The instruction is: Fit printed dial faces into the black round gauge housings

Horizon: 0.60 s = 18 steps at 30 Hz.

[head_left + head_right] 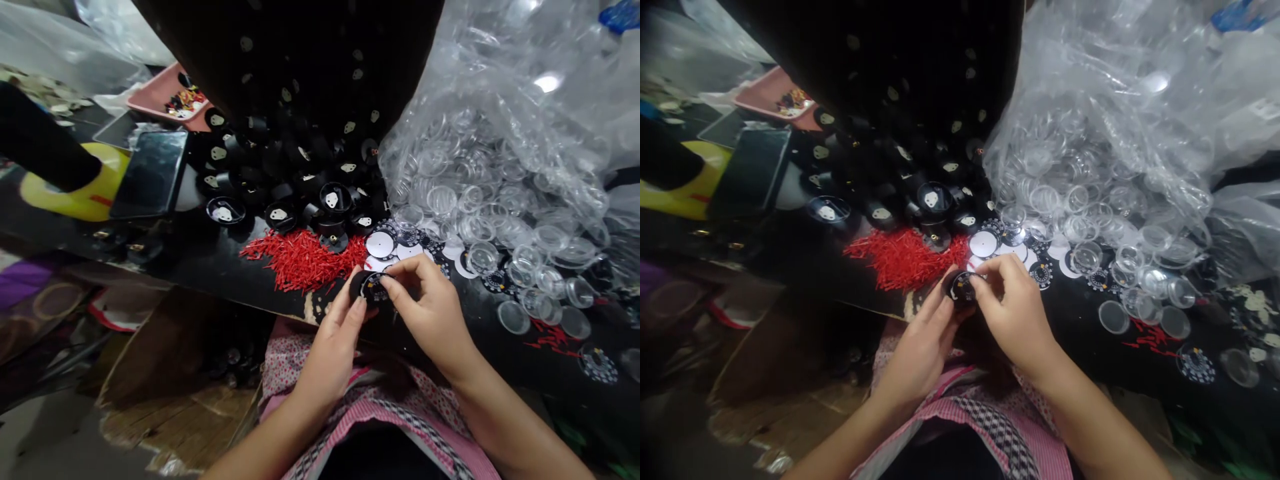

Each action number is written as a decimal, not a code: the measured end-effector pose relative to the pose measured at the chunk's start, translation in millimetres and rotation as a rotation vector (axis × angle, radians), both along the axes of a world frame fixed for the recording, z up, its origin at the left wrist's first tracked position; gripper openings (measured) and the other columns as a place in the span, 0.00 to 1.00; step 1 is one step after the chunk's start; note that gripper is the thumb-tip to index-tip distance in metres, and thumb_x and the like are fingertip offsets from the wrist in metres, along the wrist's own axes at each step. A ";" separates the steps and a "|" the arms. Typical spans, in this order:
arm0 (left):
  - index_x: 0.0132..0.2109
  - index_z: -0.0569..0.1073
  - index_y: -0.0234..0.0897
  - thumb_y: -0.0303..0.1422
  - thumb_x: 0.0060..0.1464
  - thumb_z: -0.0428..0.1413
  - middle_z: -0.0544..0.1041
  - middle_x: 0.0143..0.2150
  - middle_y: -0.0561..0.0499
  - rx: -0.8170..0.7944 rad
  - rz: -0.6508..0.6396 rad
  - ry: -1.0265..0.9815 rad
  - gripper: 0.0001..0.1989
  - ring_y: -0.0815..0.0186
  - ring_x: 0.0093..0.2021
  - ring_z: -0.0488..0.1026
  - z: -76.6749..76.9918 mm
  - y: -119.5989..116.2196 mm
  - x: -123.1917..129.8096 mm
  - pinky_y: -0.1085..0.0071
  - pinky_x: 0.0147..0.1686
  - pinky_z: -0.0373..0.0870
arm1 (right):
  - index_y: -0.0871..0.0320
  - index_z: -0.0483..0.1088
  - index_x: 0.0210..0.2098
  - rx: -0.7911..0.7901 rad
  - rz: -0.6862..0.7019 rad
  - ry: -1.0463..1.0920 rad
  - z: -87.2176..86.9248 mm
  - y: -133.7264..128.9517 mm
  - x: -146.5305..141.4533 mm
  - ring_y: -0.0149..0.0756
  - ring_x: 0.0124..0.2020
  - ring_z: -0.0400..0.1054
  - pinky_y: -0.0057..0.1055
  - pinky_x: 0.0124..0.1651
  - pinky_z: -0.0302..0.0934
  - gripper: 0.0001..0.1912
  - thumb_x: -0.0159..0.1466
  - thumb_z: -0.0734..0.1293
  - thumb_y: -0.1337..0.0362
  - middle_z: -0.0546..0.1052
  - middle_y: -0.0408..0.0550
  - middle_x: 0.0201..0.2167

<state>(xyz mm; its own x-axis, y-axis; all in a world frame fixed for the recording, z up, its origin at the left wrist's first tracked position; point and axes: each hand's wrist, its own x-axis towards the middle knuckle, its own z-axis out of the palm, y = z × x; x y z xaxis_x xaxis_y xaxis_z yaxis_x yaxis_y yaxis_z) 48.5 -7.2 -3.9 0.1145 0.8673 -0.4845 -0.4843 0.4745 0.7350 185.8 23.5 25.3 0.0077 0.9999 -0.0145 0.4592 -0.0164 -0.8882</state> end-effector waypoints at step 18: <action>0.58 0.73 0.46 0.38 0.59 0.58 0.71 0.64 0.51 0.063 -0.161 0.072 0.20 0.55 0.63 0.68 0.3 3.5 -12.6 0.63 0.58 0.70 | 0.55 0.63 0.28 -0.195 0.157 -0.038 8.7 6.6 12.3 0.30 0.27 0.62 0.29 0.31 0.56 0.10 0.63 0.67 0.60 0.68 0.39 0.25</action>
<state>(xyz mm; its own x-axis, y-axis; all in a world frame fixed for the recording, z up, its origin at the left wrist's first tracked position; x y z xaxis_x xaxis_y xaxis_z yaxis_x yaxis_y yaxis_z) 35.9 -3.7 -3.7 0.2209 0.8696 -0.4416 -0.3511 0.4933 0.7958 198.1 30.2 34.1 -0.1436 0.9671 -0.2098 0.5030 -0.1113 -0.8571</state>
